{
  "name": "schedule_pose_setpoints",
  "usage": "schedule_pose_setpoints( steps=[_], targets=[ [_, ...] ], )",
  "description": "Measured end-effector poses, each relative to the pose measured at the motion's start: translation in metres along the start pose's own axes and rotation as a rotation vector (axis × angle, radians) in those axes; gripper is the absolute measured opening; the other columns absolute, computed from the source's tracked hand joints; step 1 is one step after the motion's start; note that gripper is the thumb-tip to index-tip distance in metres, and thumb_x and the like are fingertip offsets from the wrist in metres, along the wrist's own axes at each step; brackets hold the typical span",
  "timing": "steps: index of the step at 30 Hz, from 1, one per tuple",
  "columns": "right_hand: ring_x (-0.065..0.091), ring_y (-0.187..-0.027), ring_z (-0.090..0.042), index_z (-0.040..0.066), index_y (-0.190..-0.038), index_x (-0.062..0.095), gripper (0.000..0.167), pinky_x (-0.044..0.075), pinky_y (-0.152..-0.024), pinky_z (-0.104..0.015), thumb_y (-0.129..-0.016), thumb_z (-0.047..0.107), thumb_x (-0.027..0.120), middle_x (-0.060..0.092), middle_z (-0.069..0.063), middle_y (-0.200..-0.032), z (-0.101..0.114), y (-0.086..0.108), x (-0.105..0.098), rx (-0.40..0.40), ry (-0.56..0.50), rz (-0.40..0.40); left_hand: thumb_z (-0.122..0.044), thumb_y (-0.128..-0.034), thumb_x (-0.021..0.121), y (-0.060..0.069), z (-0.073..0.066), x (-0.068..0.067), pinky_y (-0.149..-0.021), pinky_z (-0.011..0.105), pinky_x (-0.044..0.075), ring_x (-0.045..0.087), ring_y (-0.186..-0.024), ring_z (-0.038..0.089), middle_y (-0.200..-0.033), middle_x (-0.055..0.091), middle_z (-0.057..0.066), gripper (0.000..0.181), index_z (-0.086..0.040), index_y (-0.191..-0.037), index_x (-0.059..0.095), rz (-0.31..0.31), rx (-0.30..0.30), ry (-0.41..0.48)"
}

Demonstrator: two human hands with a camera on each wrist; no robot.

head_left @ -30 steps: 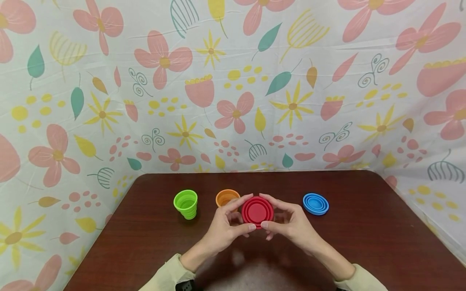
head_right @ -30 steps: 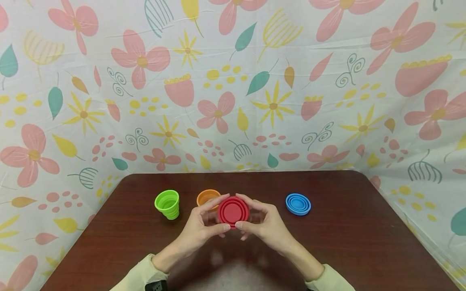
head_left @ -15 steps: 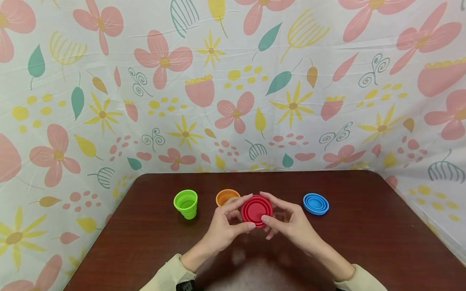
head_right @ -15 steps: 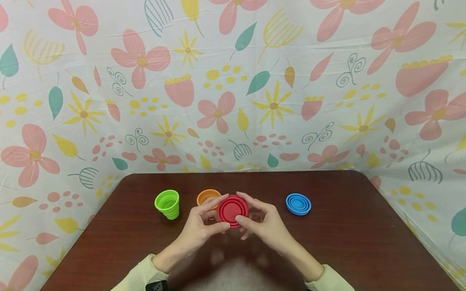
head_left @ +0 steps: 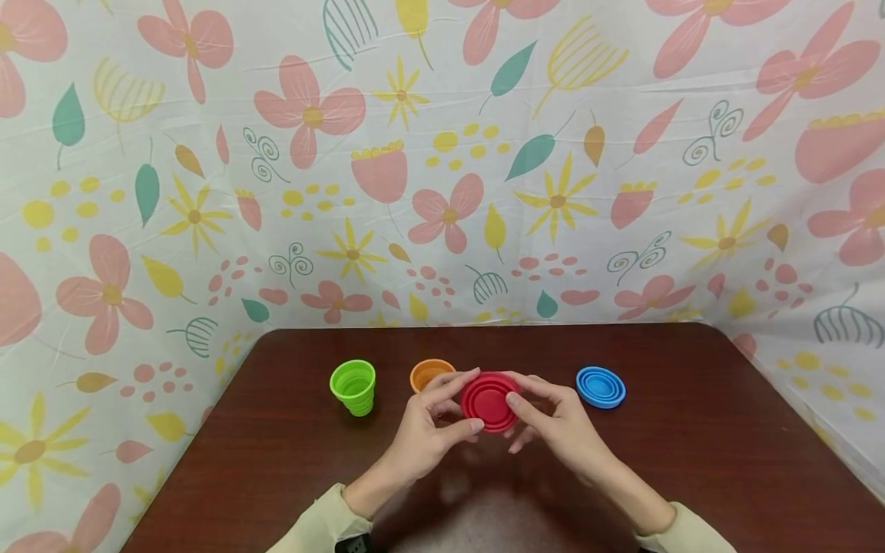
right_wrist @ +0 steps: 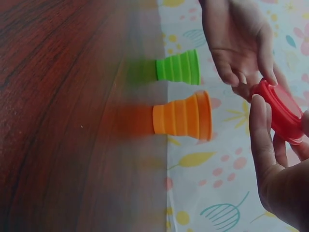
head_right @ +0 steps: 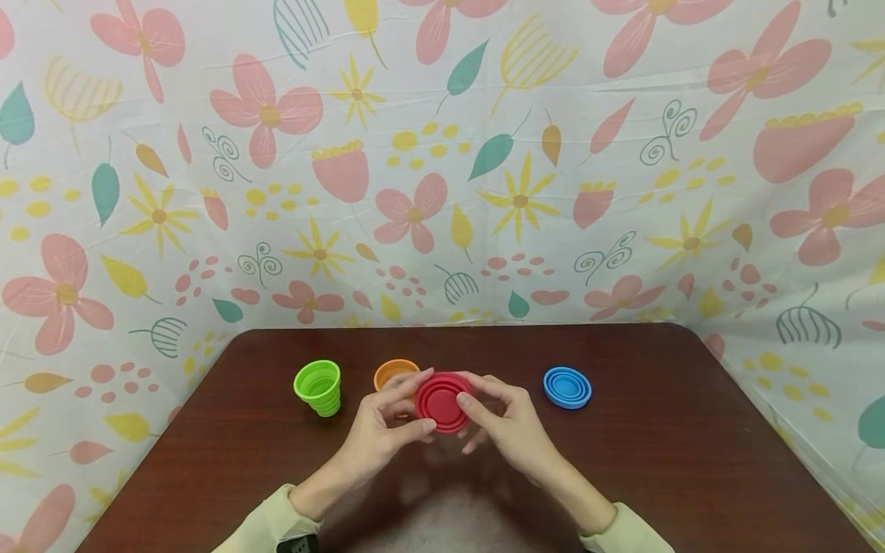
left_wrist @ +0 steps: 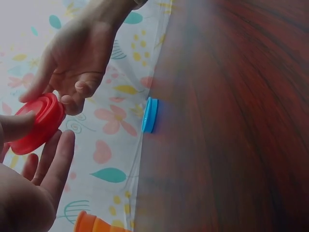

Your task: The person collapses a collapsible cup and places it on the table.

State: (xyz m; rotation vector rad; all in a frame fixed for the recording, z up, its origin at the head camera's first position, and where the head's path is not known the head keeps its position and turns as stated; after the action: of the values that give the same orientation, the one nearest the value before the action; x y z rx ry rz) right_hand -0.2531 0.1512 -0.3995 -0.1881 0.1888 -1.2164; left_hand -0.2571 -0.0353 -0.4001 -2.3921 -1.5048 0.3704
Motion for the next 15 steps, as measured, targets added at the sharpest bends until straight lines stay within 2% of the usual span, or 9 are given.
schedule_pose_setpoints(
  steps=[4,9,15],
  targets=[
    [0.065,-0.085,-0.059,0.007,-0.147,0.062,0.041,0.062,-0.063,-0.058,-0.106,0.01,0.064,0.065,-0.018,-0.121,0.0012,0.0003,-0.0022,-0.011,0.02,-0.01,-0.001,-0.0984,0.073,0.0006,0.0015,-0.0018,-0.072,0.046,0.065,0.076,-0.09,0.027,-0.144,0.056,0.014,0.058,-0.013,-0.153,0.057,-0.008,-0.026,0.06],
    [0.07,-0.084,-0.049,0.004,-0.147,0.061,0.043,0.062,-0.062,-0.057,-0.104,0.008,0.066,0.064,-0.016,-0.123,0.0019,0.0001,-0.0033,-0.025,0.033,-0.003,-0.008,-0.1045,0.066,0.0005,0.0024,-0.0045,-0.071,0.046,0.065,0.077,-0.087,0.034,-0.141,0.057,0.017,0.044,-0.007,-0.148,0.061,-0.03,-0.035,0.074],
    [0.074,-0.086,-0.038,0.007,-0.144,0.065,0.043,0.063,-0.062,-0.054,-0.102,0.007,0.069,0.063,-0.018,-0.125,0.0028,0.0002,-0.0042,-0.029,0.054,0.001,-0.011,-0.1052,0.066,-0.0007,0.0021,-0.0071,-0.072,0.046,0.065,0.076,-0.094,0.027,-0.137,0.059,0.016,0.036,-0.005,-0.141,0.067,-0.088,-0.073,0.084]
  ],
)
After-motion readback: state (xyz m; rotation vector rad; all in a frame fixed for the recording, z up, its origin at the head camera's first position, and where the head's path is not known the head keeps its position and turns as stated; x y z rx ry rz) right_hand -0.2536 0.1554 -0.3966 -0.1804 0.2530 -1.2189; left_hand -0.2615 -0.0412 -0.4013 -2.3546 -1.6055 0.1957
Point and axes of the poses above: each hand's wrist, its own y-axis away from the middle knuckle, its own x-axis out of the palm, z = x × y, the point moved 7 cm from there along -y, towards the middle knuckle
